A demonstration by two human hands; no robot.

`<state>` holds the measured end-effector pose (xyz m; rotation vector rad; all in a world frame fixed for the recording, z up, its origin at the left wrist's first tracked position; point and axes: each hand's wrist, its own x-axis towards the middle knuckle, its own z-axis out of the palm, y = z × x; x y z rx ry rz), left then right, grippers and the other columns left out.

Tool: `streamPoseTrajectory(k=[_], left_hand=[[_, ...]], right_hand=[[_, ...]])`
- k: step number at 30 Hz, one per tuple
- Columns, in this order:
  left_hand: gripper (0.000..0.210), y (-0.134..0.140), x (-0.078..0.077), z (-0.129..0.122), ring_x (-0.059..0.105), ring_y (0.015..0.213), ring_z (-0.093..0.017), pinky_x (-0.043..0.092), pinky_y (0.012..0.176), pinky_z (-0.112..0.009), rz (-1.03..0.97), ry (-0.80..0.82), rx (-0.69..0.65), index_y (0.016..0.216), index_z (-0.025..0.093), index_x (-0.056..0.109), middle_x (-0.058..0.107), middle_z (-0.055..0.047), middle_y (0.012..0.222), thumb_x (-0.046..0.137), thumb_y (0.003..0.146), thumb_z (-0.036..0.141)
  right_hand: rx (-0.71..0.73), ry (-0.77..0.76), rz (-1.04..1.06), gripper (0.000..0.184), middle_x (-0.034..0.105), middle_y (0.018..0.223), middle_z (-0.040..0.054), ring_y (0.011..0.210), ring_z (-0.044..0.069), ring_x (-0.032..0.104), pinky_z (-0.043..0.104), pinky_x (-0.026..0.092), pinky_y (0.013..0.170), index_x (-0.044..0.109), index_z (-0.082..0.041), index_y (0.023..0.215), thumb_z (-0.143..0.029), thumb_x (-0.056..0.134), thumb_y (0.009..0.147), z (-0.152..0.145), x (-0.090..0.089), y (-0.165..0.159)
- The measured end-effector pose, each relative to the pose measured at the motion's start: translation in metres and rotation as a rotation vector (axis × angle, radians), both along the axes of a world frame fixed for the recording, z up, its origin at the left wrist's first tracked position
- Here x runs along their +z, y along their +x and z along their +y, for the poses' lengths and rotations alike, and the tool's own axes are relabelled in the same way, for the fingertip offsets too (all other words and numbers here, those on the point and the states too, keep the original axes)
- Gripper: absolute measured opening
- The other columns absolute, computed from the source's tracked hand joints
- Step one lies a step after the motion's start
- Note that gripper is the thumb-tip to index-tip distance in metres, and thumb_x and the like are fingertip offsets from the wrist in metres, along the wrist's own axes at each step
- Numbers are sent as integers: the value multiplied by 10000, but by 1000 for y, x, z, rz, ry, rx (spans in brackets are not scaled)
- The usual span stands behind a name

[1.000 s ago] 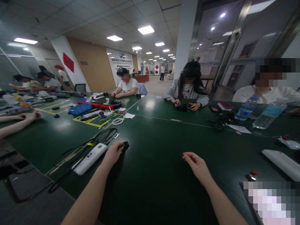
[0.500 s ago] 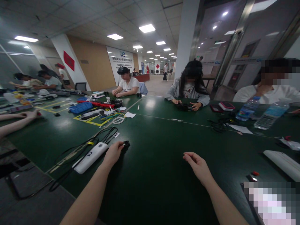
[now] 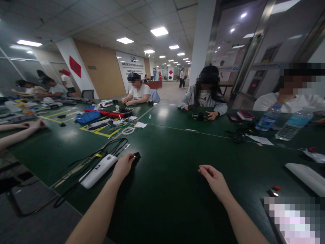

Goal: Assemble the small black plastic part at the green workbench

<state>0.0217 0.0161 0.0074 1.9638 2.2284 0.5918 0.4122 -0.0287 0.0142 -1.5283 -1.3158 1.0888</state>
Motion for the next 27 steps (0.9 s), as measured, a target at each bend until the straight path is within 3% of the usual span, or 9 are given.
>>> streamPoseTrajectory(k=[8, 19, 27], left_hand=[[218, 3, 3, -1, 571, 904, -203, 410, 782, -296, 107, -7, -26, 956, 164, 543, 622, -88, 981, 412, 809, 259], [221, 2, -3, -2, 548, 876, -194, 420, 801, -302, 183, 81, -64, 964, 172, 526, 503, -82, 1018, 404, 805, 266], [215, 5, 2, -5, 478, 994, -237, 382, 860, -355, 266, 119, -23, 935, 204, 568, 478, -88, 1066, 474, 754, 271]], right_hand=[[13, 15, 5, 294, 650, 880, 22, 889, 220, 572, 351, 447, 761, 620, -251, 908, -446, 539, 703, 4, -9, 3], [10, 7, -5, 304, 652, 889, 26, 886, 222, 574, 347, 451, 745, 621, -247, 903, -458, 532, 704, 1, -4, 1], [11, -3, -12, 288, 648, 899, 23, 906, 230, 566, 357, 452, 747, 615, -258, 908, -446, 531, 707, 2, -7, 2]])
